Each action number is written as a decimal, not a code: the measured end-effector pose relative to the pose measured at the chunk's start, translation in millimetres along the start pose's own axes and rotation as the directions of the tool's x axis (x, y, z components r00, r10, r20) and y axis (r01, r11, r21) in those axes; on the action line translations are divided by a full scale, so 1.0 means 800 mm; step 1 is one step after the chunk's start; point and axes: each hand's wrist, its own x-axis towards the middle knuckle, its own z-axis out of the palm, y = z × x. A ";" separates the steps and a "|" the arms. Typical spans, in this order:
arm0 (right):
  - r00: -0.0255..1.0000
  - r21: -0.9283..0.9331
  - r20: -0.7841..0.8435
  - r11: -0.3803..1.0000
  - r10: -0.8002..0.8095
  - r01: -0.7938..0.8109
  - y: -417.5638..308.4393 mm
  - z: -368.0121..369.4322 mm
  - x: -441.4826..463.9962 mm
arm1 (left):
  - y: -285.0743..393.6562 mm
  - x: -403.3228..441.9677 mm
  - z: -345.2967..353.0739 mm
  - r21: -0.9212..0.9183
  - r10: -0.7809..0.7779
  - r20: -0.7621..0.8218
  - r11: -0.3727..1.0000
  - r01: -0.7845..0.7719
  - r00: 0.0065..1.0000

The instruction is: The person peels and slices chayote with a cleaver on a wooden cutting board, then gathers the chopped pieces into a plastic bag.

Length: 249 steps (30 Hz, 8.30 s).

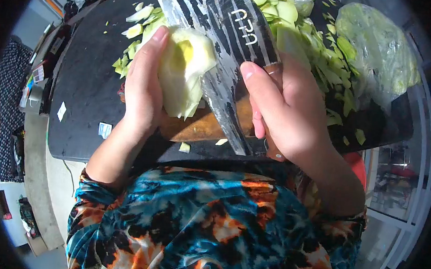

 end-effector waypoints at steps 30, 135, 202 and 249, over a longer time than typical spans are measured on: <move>0.999 0.369 -0.050 0.929 -0.010 0.028 0.028 0.042 0.005 | -0.017 0.000 0.016 -0.431 0.008 -0.236 0.895 -0.112 0.972; 0.962 0.403 0.094 0.894 -0.256 0.198 0.051 0.047 0.089 | -0.028 0.029 -0.003 -0.081 0.254 -0.209 0.958 -0.275 0.944; 0.945 -0.564 0.050 0.772 -0.325 0.295 0.061 0.025 0.053 | -0.020 0.033 -0.044 -0.326 -0.173 0.057 0.928 0.182 0.983; 0.978 0.066 -0.147 0.985 -0.145 0.156 0.009 0.042 0.016 | 0.010 0.012 -0.022 -0.492 -0.023 -0.196 0.867 -0.078 0.980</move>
